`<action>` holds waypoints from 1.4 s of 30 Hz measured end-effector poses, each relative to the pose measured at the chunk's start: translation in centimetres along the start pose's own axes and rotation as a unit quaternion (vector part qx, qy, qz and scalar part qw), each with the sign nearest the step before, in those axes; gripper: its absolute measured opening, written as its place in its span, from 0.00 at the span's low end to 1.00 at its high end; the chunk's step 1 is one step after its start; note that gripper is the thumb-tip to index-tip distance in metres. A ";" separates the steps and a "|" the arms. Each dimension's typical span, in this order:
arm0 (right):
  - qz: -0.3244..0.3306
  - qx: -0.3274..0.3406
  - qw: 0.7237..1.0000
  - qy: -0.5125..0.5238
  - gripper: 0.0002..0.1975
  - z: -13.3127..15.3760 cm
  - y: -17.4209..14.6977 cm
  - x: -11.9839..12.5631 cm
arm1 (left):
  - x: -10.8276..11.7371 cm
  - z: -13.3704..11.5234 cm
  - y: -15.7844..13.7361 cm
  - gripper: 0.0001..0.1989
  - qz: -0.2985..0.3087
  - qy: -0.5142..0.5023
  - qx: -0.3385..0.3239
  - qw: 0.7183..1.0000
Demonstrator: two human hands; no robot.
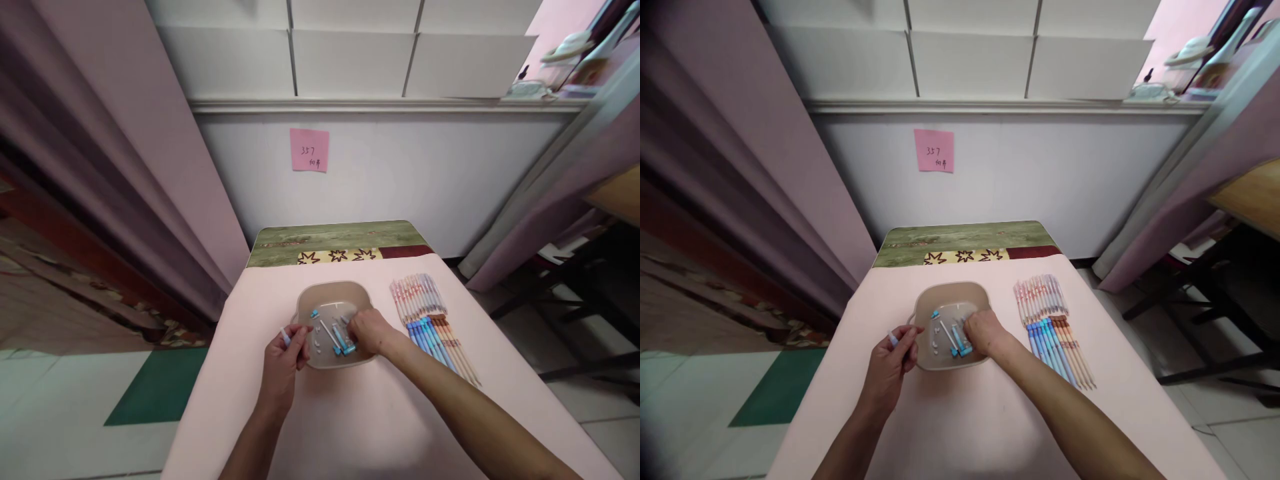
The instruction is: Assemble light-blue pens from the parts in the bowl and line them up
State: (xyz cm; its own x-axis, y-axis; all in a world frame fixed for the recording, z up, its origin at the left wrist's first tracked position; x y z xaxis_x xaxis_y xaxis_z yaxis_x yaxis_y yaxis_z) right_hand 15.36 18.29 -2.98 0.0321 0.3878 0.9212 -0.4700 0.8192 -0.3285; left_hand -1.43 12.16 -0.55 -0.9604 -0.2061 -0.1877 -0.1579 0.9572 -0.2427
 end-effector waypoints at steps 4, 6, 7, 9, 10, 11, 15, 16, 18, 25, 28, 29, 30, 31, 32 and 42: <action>-0.004 -0.006 1.000 -0.018 0.07 0.4 -0.6 0.2 | 0.0 -0.1 -0.2 0.16 0.008 0.021 -0.014 1.000; -0.020 -0.006 1.000 -0.008 0.07 -0.1 -1.1 1.4 | 0.3 -0.4 -0.4 0.17 0.006 0.044 -0.027 0.999; -0.031 -0.005 1.000 -0.002 0.08 -0.5 -1.5 2.2 | 0.5 -0.6 -0.4 0.16 0.005 0.057 -0.036 0.998; -0.067 -0.008 0.997 0.023 0.10 -1.5 -2.3 4.1 | 0.5 -1.2 -0.5 0.15 0.003 0.084 -0.065 0.994; -0.097 -0.009 0.994 0.047 0.10 -1.8 -2.7 5.0 | 0.3 -1.5 -0.5 0.14 0.002 0.099 -0.084 0.992; -0.130 -0.008 0.988 0.079 0.10 -2.1 -3.2 5.9 | 0.0 -1.8 -0.5 0.13 0.001 0.114 -0.107 0.988; -0.211 0.026 0.946 0.246 0.08 -1.4 -5.0 7.4 | -1.8 -2.6 -0.8 0.08 0.014 0.162 -0.195 0.967; -0.203 0.037 0.936 0.284 0.08 -0.9 -5.2 7.1 | -2.2 -2.5 -0.9 0.07 0.021 0.165 -0.198 0.966; -0.173 0.056 0.918 0.353 0.09 0.2 -5.5 6.5 | -2.6 -1.7 -0.9 0.09 0.034 0.163 -0.167 0.972; -0.106 0.092 0.862 0.487 0.08 2.6 -4.9 5.9 | -2.5 -1.8 -2.2 0.12 0.063 0.224 -0.165 0.958; -0.096 0.098 0.874 0.465 0.06 3.3 -4.6 6.2 | -2.6 -2.9 -2.7 0.08 0.066 0.251 -0.225 0.939; -0.096 0.103 0.880 0.454 0.06 3.5 -4.6 6.3 | -2.5 -2.9 -2.7 0.07 0.063 0.247 -0.229 0.939; -0.093 0.111 0.883 0.447 0.07 3.7 -4.5 6.4 | -2.3 -2.9 -2.6 0.06 0.059 0.238 -0.222 0.944; -0.090 0.120 0.883 0.444 0.09 3.7 -4.4 6.4 | -2.1 -2.6 -2.4 0.07 0.056 0.225 -0.203 0.951; -0.091 0.126 0.885 0.439 0.12 3.6 -4.2 6.5 | -1.8 -2.3 -2.2 0.07 0.051 0.209 -0.179 0.960; -0.065 -0.008 0.998 0.006 0.09 -0.4 0.5 0.9 | 1.2 -1.6 -1.1 0.12 -0.006 0.111 -0.084 0.990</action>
State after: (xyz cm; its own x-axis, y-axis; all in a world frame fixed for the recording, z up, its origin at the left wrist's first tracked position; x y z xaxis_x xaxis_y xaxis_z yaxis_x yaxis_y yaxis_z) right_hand 15.48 19.24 -2.38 0.1019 0.2821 0.9540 -0.4478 0.8693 -0.2093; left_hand -2.78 11.16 1.05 -0.9820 -0.1862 0.0328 -0.1882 0.9791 -0.0775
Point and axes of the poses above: each hand's wrist, its own y-axis towards the middle knuckle, its own x-axis out of the back of the hand, z = x × y, the point moved 6 cm from there along y, towards the middle knuckle, and after that the axes turned 2 degrees about y, right-handed, at the moved point
